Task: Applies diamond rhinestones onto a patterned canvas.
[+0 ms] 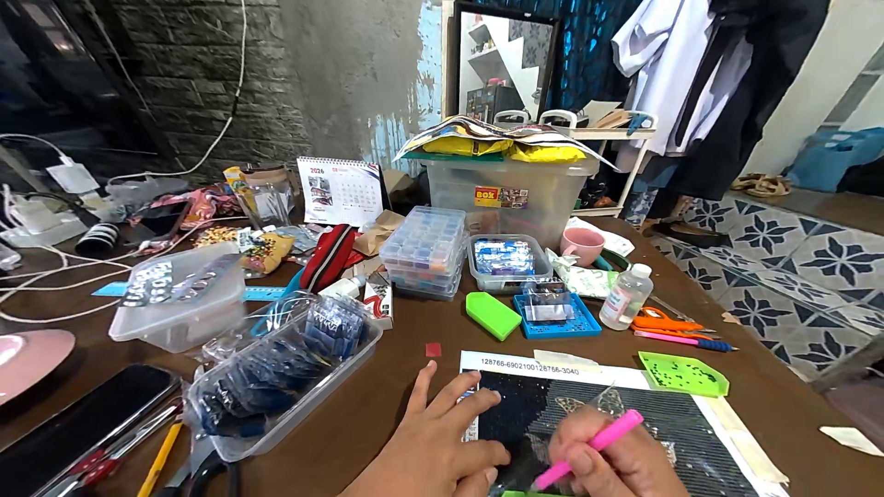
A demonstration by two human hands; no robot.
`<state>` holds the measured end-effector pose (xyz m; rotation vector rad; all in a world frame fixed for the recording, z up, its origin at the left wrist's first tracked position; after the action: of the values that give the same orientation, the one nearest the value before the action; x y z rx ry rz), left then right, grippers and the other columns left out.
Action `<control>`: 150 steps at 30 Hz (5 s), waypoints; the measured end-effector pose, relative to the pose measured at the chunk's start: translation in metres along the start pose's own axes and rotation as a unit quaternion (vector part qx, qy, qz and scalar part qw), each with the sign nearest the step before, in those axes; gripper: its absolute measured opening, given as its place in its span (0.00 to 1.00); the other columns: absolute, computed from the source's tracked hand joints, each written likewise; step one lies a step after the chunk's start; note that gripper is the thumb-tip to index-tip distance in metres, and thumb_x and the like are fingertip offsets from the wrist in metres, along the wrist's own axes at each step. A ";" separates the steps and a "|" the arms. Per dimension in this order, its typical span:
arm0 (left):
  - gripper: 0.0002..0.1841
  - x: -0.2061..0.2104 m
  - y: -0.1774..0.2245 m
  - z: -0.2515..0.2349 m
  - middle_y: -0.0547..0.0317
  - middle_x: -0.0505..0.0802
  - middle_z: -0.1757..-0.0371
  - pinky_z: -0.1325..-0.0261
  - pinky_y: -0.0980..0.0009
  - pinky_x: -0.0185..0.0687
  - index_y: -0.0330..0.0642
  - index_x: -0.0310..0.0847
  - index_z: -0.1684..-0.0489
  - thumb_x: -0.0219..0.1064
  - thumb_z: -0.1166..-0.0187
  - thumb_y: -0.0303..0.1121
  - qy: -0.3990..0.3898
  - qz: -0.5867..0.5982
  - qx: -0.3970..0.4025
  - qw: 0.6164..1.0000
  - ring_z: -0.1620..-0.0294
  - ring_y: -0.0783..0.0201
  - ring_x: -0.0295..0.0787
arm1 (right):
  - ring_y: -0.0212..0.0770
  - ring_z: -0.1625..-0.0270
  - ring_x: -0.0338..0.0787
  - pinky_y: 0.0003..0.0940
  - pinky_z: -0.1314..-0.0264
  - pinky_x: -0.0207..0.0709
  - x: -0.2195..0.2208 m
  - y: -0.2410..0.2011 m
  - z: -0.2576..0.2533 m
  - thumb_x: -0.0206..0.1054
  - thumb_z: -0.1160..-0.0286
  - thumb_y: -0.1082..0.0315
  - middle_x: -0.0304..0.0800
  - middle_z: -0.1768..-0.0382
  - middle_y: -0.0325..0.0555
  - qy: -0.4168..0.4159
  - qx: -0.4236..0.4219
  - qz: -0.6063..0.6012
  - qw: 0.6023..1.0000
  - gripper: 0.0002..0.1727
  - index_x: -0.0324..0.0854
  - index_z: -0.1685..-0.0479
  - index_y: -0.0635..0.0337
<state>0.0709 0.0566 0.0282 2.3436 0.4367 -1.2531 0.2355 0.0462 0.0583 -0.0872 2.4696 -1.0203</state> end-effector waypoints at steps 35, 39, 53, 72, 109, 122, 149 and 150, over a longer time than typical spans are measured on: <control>0.13 0.000 -0.005 -0.001 0.49 0.87 0.26 0.21 0.18 0.38 0.56 0.96 0.58 0.61 0.17 0.40 -0.013 0.047 -0.044 0.998 0.13 0.40 0.68 | 0.31 0.67 0.83 0.19 0.60 0.76 0.014 -0.008 0.000 0.52 0.05 0.59 0.81 0.72 0.52 -0.067 -0.040 -0.021 0.997 0.20 0.76 0.62 0.67; 0.13 0.000 -0.004 -0.002 0.48 0.87 0.27 0.21 0.19 0.39 0.56 0.95 0.59 0.61 0.15 0.41 -0.008 0.044 -0.027 0.999 0.14 0.39 0.68 | 0.22 0.69 0.85 0.16 0.64 0.79 0.002 0.002 -0.001 0.52 0.07 0.54 0.85 0.71 0.44 -0.020 0.010 -0.041 0.999 0.20 0.77 0.58 0.63; 0.14 -0.001 -0.005 -0.002 0.44 0.87 0.28 0.21 0.18 0.36 0.51 0.95 0.55 0.60 0.15 0.38 -0.029 0.061 -0.051 0.996 0.15 0.35 0.68 | 0.19 0.69 0.86 0.16 0.64 0.81 -0.005 0.024 -0.001 0.55 0.08 0.56 0.87 0.72 0.38 0.046 0.064 -0.004 0.997 0.18 0.78 0.58 0.62; 0.14 -0.001 -0.005 -0.002 0.42 0.88 0.28 0.20 0.18 0.35 0.48 0.96 0.54 0.60 0.17 0.35 -0.035 0.086 -0.066 0.993 0.14 0.34 0.68 | 0.25 0.68 0.85 0.16 0.62 0.78 0.003 0.012 -0.004 0.55 0.07 0.59 0.86 0.72 0.51 0.016 0.011 0.059 0.998 0.20 0.78 0.61 0.69; 0.16 -0.002 -0.008 -0.003 0.46 0.87 0.27 0.21 0.18 0.37 0.45 0.93 0.48 0.57 0.13 0.37 -0.029 0.029 -0.107 0.993 0.14 0.35 0.67 | 0.38 0.62 0.88 0.23 0.52 0.80 0.011 -0.003 -0.001 0.53 0.06 0.61 0.86 0.70 0.53 -0.013 -0.070 0.109 0.992 0.18 0.78 0.62 0.65; 0.15 0.001 0.002 -0.005 0.45 0.87 0.27 0.21 0.18 0.38 0.45 0.93 0.46 0.57 0.14 0.34 -0.037 0.057 -0.069 0.995 0.15 0.35 0.68 | 0.36 0.64 0.87 0.21 0.55 0.79 0.011 0.000 -0.004 0.53 0.06 0.61 0.86 0.71 0.54 -0.011 -0.037 0.110 0.993 0.20 0.79 0.63 0.68; 0.28 0.002 0.002 -0.002 0.48 0.80 0.17 0.21 0.17 0.36 0.57 0.88 0.32 0.39 0.07 0.54 -0.082 -0.054 -0.068 0.993 0.11 0.33 0.62 | 0.13 0.75 0.81 0.11 0.74 0.76 -0.028 0.032 -0.003 0.53 0.08 0.51 0.84 0.72 0.17 0.124 0.177 -0.146 0.965 0.15 0.80 0.61 0.42; 0.30 0.001 0.000 -0.001 0.48 0.80 0.17 0.21 0.17 0.37 0.57 0.87 0.32 0.37 0.07 0.55 -0.073 -0.067 -0.070 0.993 0.12 0.33 0.63 | 0.12 0.75 0.81 0.10 0.73 0.75 -0.024 0.030 -0.003 0.53 0.09 0.48 0.84 0.72 0.16 0.100 0.166 -0.147 0.970 0.16 0.80 0.61 0.42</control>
<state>0.0726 0.0569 0.0277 2.1191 0.6220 -1.3970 0.2594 0.0757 0.0492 -0.2586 2.4690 -1.6293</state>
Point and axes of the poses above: each hand's wrist, its own z-axis away from the middle knuckle, its own x-axis out of the palm, y = z × x, the point moved 8 cm from there along -z, towards the middle knuckle
